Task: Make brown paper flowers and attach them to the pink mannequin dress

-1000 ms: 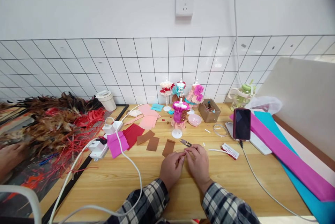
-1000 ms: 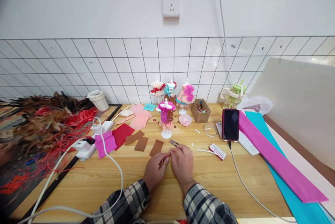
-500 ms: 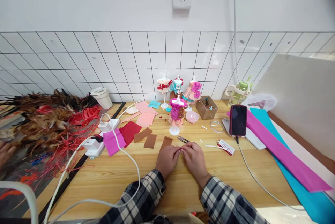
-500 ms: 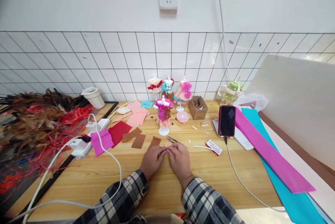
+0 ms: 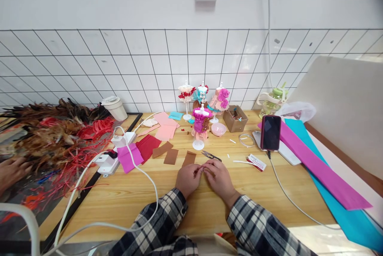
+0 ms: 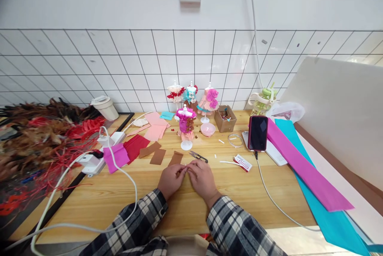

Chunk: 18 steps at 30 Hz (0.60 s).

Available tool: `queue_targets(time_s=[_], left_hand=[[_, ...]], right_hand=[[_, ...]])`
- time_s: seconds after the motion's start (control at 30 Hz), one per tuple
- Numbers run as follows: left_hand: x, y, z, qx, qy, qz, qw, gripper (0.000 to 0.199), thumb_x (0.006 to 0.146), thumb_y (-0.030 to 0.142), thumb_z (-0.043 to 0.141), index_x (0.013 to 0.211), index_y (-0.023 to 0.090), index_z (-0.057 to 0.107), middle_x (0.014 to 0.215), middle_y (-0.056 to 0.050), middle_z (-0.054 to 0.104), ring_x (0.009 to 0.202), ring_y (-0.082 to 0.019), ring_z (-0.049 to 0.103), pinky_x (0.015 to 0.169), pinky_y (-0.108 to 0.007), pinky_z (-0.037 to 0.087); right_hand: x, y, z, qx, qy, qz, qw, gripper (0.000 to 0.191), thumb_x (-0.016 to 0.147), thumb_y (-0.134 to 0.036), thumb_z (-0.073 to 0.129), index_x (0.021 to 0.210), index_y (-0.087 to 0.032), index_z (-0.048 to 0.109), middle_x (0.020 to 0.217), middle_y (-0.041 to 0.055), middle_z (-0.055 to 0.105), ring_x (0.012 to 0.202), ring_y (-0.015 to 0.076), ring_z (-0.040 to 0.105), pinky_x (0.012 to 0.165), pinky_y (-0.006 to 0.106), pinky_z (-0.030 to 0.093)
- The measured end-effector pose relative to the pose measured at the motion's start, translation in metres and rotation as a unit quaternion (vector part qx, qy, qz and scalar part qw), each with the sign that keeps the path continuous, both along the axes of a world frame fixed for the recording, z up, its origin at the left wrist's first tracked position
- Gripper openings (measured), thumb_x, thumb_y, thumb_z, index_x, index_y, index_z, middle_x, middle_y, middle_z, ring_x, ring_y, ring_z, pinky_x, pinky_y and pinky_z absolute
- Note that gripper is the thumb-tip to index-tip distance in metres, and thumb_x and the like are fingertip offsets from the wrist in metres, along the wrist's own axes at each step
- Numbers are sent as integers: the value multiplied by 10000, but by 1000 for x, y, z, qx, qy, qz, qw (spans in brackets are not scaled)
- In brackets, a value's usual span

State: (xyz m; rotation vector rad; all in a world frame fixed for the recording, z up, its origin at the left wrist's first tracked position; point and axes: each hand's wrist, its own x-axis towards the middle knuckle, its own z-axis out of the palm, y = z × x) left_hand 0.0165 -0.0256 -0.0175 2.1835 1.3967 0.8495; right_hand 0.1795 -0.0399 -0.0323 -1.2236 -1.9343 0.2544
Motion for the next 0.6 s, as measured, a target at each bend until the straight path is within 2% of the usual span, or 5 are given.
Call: queue_targets(time_s=[0.13,0.3,0.53,0.6], left_hand=[[0,-3,3,-11,-18,-2,1000,220,842,233,492,810,190,706,768,-40,713,693,-157,625,639,-254,440],[-2,-5,5,-30,-10,-41,999,238,828,211,487,819,205,725,675,-11,700,579,-126,584,564,-225,403],[0,-6,4,-74,-61,-57,994,294,891,261,427,956,220,711,825,-12,737,701,-139,640,645,-225,450],[0,-5,4,-74,-58,-53,994,294,898,279,427,933,215,711,818,-12,736,695,-137,640,640,-224,449]], right_hand=[[0,-4,6,2,-32,-10,999,176,863,-227,533,974,-244,668,947,49,634,901,186,580,803,338,437],[2,-7,11,14,-41,-22,999,143,862,-244,550,920,-254,680,928,30,644,880,176,581,812,342,390],[4,-8,13,20,-63,-42,997,168,865,-262,550,965,-277,684,949,29,653,885,171,582,838,357,341],[4,-9,13,24,-59,-51,997,172,859,-280,561,984,-267,679,964,37,654,913,176,581,848,356,343]])
